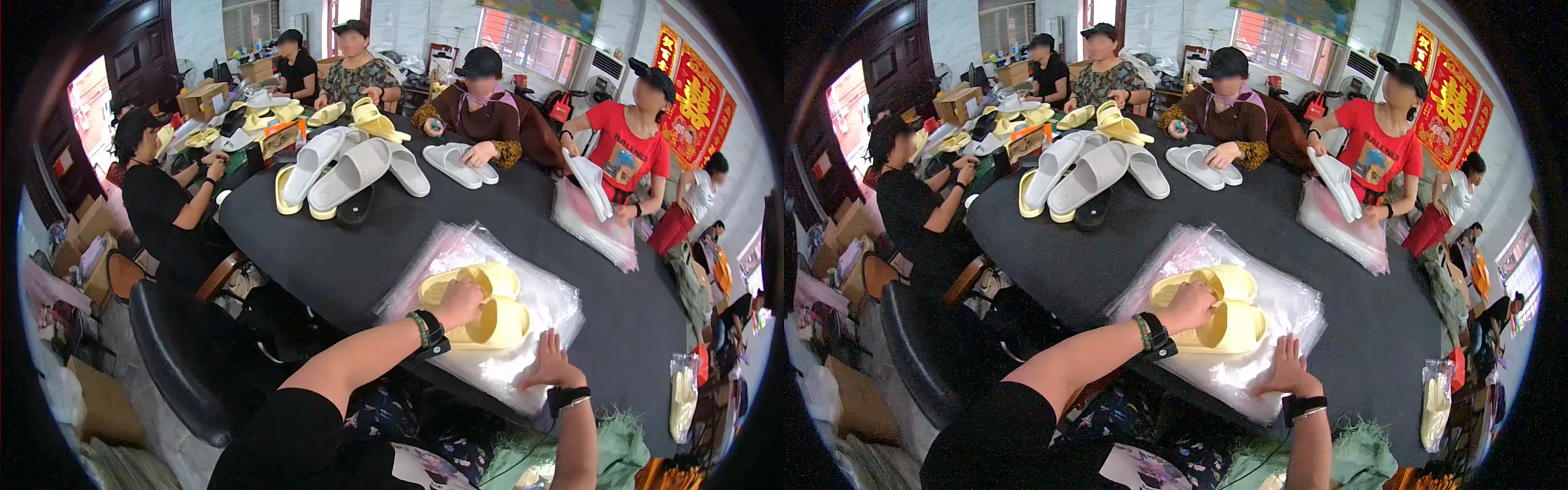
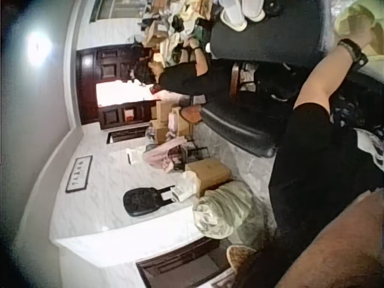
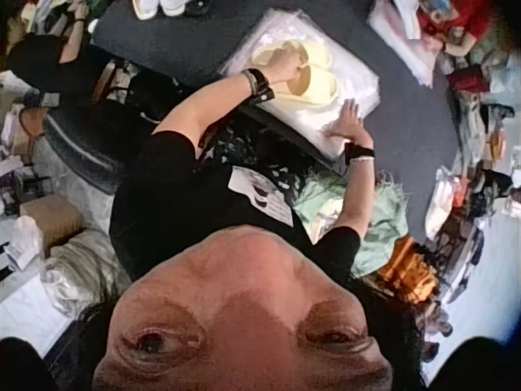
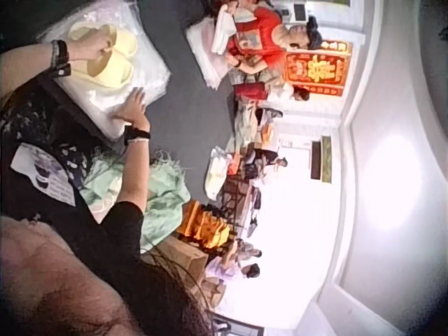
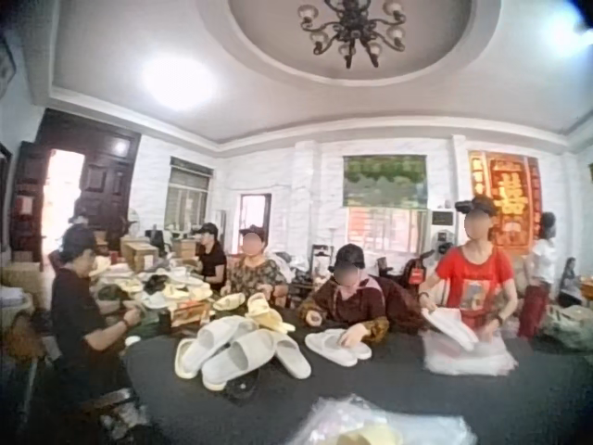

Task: The recorder is picking up pairs of sandals from a large bag and packing them into clear plastic bags on a table in a manufacturing or assembly setting.

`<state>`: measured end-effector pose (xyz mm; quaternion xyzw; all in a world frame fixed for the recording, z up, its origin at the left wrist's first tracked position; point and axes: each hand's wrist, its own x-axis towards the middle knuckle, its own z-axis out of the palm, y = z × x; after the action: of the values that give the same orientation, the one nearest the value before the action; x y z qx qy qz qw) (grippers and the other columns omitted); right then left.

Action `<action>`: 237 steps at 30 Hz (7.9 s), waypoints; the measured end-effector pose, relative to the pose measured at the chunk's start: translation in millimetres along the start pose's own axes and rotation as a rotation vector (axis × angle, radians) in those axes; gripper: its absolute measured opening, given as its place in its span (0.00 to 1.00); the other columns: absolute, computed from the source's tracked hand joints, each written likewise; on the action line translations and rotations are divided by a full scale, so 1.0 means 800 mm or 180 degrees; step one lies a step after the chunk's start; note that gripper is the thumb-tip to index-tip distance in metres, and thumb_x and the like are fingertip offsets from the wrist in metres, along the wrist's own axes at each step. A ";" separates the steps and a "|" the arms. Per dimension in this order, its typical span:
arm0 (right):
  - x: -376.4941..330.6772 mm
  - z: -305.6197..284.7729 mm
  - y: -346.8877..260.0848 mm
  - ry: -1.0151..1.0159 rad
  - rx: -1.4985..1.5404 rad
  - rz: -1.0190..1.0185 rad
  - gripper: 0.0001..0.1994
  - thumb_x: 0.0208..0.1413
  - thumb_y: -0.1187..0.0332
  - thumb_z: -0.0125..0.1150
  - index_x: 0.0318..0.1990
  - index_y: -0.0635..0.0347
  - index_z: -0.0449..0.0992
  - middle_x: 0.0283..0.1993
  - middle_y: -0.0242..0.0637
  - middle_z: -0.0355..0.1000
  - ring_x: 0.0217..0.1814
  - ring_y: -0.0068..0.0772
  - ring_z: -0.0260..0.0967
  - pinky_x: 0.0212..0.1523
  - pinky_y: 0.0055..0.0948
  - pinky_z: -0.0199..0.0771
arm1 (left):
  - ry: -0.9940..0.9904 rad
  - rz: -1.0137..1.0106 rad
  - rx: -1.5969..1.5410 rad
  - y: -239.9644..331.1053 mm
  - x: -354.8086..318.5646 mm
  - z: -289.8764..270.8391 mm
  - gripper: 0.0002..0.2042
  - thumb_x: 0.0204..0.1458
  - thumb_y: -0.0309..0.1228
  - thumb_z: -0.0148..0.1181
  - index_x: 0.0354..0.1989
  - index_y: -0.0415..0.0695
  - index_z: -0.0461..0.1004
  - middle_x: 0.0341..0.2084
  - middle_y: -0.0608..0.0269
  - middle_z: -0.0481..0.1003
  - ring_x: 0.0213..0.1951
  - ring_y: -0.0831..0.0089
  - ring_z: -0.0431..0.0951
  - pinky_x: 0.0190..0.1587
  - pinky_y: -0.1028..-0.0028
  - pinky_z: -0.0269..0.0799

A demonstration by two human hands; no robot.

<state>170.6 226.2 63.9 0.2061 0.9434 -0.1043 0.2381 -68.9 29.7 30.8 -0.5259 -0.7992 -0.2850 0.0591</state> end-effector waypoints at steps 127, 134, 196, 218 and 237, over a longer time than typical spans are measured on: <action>-0.278 0.351 0.114 0.4360 0.1428 0.2976 0.21 0.55 0.70 0.60 0.57 0.62 0.68 0.68 0.56 0.56 0.68 0.58 0.56 0.64 0.44 0.59 | -0.0739 0.0981 0.0716 0.088 -0.080 0.025 0.29 0.57 0.47 0.53 0.68 0.54 0.61 0.70 0.55 0.55 0.71 0.49 0.51 0.67 0.37 0.39; -0.318 0.576 0.140 0.2534 0.2537 0.4449 0.25 0.48 0.58 0.63 0.51 0.66 0.74 0.50 0.59 0.74 0.55 0.59 0.70 0.57 0.43 0.69 | -0.0783 0.0946 0.0862 0.097 -0.083 0.031 0.30 0.58 0.46 0.51 0.70 0.55 0.59 0.71 0.57 0.52 0.71 0.51 0.49 0.68 0.40 0.37; -0.557 0.252 0.064 0.2609 0.2097 0.4052 0.13 0.45 0.63 0.71 0.34 0.65 0.80 0.26 0.48 0.75 0.24 0.39 0.73 0.30 0.36 0.73 | -0.0793 0.1081 0.1043 0.092 -0.081 0.065 0.28 0.61 0.46 0.49 0.70 0.56 0.57 0.71 0.57 0.52 0.71 0.51 0.49 0.67 0.38 0.39; -0.123 -0.104 -0.053 0.3361 -0.1097 -0.1409 0.20 0.51 0.72 0.55 0.54 0.52 0.76 0.36 0.32 0.67 0.44 0.33 0.65 0.50 0.36 0.64 | -0.0446 0.0872 -0.0265 0.071 -0.097 0.033 0.23 0.54 0.48 0.52 0.54 0.49 0.75 0.55 0.53 0.73 0.60 0.58 0.68 0.64 0.56 0.59; -0.056 0.035 -0.048 0.2811 0.3593 0.0021 0.18 0.61 0.75 0.55 0.58 0.61 0.66 0.24 0.34 0.70 0.23 0.23 0.72 0.26 0.25 0.73 | -0.1183 0.0328 -0.0487 0.084 -0.093 0.028 0.28 0.59 0.53 0.48 0.63 0.50 0.66 0.63 0.56 0.66 0.64 0.57 0.64 0.65 0.59 0.57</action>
<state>200.9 168.5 65.4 0.3236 0.7532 -0.4826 -0.3085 27.1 0.4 9.4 -0.6126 -0.7444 -0.2396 -0.1150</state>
